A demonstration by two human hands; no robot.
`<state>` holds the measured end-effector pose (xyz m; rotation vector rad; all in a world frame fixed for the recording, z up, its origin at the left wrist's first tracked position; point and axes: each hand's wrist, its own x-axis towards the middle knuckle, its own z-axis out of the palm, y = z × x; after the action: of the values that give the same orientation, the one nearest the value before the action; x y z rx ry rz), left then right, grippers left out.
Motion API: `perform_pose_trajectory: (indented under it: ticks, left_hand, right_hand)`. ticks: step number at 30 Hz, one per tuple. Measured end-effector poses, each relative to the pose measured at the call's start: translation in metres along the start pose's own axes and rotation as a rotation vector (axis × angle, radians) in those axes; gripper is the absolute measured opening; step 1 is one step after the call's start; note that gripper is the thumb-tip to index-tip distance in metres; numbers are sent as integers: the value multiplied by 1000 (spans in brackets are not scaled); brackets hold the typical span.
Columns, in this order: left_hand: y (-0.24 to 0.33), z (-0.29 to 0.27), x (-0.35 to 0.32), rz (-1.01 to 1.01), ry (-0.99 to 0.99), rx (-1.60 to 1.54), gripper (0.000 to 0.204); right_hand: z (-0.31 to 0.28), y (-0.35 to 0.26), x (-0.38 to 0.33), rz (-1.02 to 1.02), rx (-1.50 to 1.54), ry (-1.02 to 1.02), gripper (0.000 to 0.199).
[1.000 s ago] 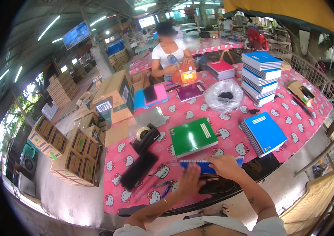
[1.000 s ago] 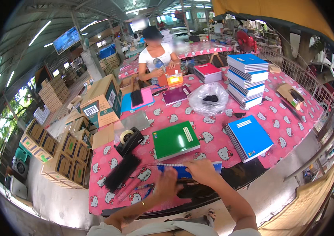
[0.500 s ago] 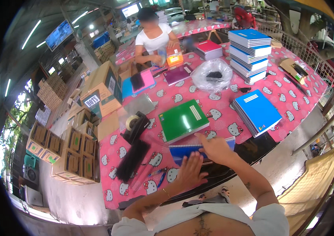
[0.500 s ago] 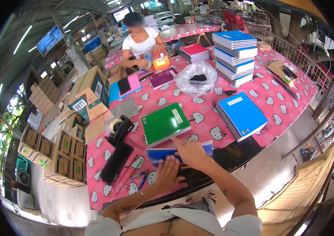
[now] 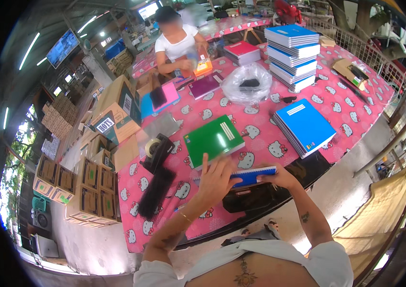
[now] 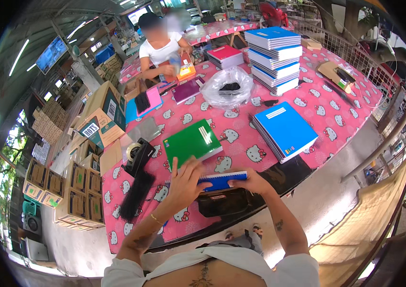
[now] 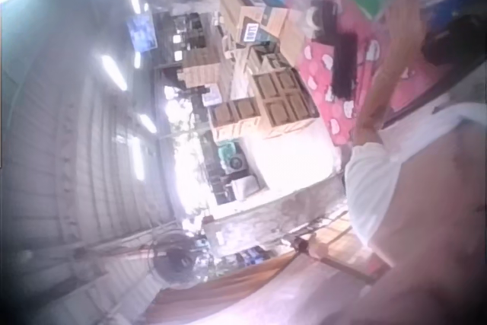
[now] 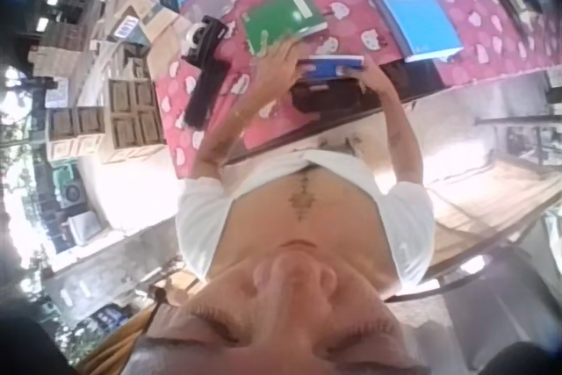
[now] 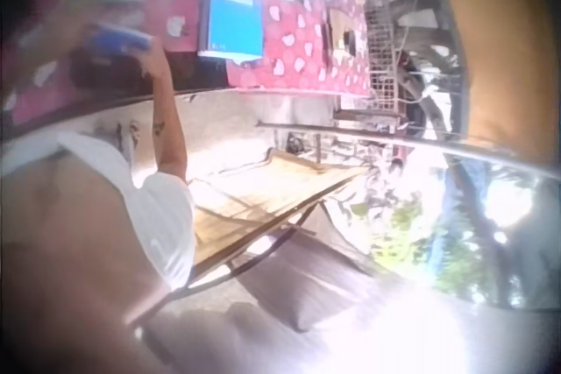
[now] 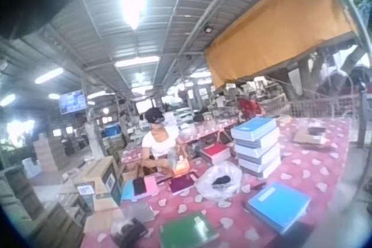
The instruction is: The person sorts various colored spiral notebooks by hand at a workstation, picking them up one by one and placing them onto different stacks based on their cover color.
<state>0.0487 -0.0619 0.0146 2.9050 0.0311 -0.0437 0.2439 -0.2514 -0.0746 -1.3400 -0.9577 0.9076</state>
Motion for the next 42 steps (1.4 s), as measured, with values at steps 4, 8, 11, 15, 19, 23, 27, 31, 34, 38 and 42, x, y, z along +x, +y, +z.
perform_pose_trajectory:
  ticks: [4,8,11,15,19,23,27,31,34,38,42]
  left_hand:
    - [22,107,-24,-22,401,272,75]
    - [27,97,-18,-30,255,261,79]
    - [32,65,5,-87,190,238,81]
    - [13,51,23,-36,538,483,85]
    - [35,67,32,-184,464,320,85]
    - [30,64,36,-174,577,306,86]
    - [62,66,30,-301,352,231,85]
    - [53,47,50,-267,508,280,88]
    - [29,57,62,-273,718,417,91]
    - [65,124,29,-10,489,277,86]
    - [58,61,68,-162,630,214,85]
  right_hand:
    - [11,0,-3,-56,15,79,26]
    - [7,2,-7,-98,-46,26,26]
    - [6,2,-7,-47,76,35,27]
    - [9,-6,-5,-119,-42,18,28]
    - [-2,-6,-5,-68,-46,-46,36]
    - [5,0,-1,-142,-10,-18,34]
    - [6,3,-3,-82,62,-27,32]
    - [1,9,2,-203,-25,-35,33]
    - [8,9,-2,-191,-34,-43,35]
    - [0,9,5,-198,-27,-74,36]
    - [5,15,4,-180,10,-67,35]
